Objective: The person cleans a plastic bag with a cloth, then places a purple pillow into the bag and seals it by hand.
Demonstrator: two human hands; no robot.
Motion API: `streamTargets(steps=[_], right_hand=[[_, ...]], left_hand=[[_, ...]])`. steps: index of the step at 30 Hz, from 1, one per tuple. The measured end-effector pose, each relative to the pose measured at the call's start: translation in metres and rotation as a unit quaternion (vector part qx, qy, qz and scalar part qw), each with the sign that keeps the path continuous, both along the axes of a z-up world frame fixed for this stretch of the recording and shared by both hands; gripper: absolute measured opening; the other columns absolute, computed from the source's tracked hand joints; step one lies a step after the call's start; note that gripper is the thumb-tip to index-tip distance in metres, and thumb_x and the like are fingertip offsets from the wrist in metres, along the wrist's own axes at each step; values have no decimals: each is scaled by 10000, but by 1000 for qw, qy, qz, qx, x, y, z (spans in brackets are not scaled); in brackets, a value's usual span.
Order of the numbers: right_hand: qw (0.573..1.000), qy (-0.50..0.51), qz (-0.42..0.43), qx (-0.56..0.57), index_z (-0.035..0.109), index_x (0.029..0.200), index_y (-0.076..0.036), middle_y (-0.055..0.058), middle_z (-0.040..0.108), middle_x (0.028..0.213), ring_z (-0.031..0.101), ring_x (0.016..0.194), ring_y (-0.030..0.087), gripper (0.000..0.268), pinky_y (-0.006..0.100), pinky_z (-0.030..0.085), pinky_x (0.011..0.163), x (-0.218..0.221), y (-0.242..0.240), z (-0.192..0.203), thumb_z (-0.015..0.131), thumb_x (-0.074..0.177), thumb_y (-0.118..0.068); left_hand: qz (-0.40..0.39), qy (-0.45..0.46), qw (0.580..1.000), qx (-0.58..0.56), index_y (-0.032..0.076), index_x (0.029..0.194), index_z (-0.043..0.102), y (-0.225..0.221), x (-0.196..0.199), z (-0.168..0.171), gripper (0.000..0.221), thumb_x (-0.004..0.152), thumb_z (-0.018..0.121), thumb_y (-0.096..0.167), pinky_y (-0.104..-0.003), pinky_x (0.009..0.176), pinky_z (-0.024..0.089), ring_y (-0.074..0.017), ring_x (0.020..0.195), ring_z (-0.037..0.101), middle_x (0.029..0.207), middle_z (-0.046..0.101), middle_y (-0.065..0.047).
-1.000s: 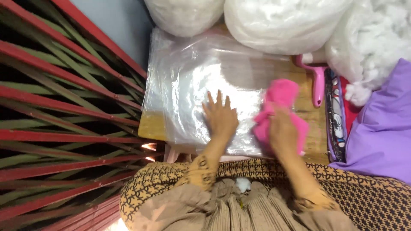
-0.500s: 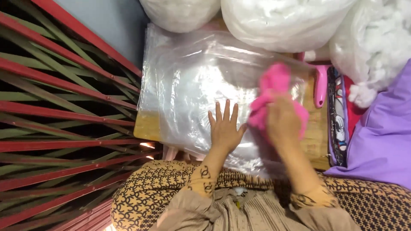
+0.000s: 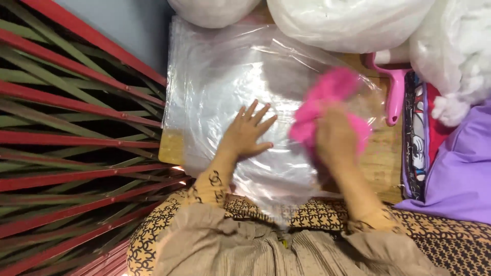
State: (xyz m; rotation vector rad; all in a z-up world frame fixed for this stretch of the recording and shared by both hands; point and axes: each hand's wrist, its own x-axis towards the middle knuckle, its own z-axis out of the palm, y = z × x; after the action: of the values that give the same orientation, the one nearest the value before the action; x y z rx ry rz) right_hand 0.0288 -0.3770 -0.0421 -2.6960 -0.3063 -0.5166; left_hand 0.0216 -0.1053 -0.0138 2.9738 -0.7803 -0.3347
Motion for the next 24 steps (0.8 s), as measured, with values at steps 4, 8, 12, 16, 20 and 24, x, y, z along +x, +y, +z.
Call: streamTargets(steps=[4,8,12,16,20,24], right_hand=[[972,163,145,-83,442,1575,-279,144,495,1558,369,1471,449,587,636,253,1200,19,6,-13,475,1023,-474],[993,120,9,-2,585,1491,-168,162,627,1404,543,1318,409,446,540,402,1091,26,-39,-8,500,1071,-293],[998,-44,-7,40,700,1332,-102,168,705,1208,647,1199,353,310,435,478,1069,30,18,13,564,1068,-191],[984,106,128,-58,478,1560,-267,168,431,1584,362,1445,494,601,713,248,1146,48,42,-24,574,987,-424],[992,111,-17,-52,705,1126,-84,205,700,1038,669,1064,448,347,587,455,964,57,-21,-64,504,1120,-367],[997,-1,-78,-20,719,1239,-188,78,733,1216,647,1284,283,234,436,480,1059,35,-32,14,538,1151,-308]], left_hand=[[-16,-4,999,39,324,1588,329,32,12,11,844,876,488,749,-565,1219,274,-415,1522,261,1671,285,-85],[64,27,993,99,365,1566,325,22,4,31,845,832,473,755,-587,1236,161,-372,1554,184,1688,244,-53],[402,64,912,-45,130,1618,244,-50,-1,48,873,926,560,557,-685,1174,97,-486,1536,35,1688,60,-239],[459,94,875,-120,115,1632,160,-80,0,12,797,1003,350,566,-699,1171,-32,-479,1540,-77,1694,12,-234],[398,37,911,-98,94,1620,215,-76,-13,11,844,992,433,613,-708,1169,30,-482,1541,17,1679,87,-261],[296,26,946,-128,77,1589,306,-70,-31,25,872,928,565,584,-720,1159,79,-496,1530,118,1633,239,-294]])
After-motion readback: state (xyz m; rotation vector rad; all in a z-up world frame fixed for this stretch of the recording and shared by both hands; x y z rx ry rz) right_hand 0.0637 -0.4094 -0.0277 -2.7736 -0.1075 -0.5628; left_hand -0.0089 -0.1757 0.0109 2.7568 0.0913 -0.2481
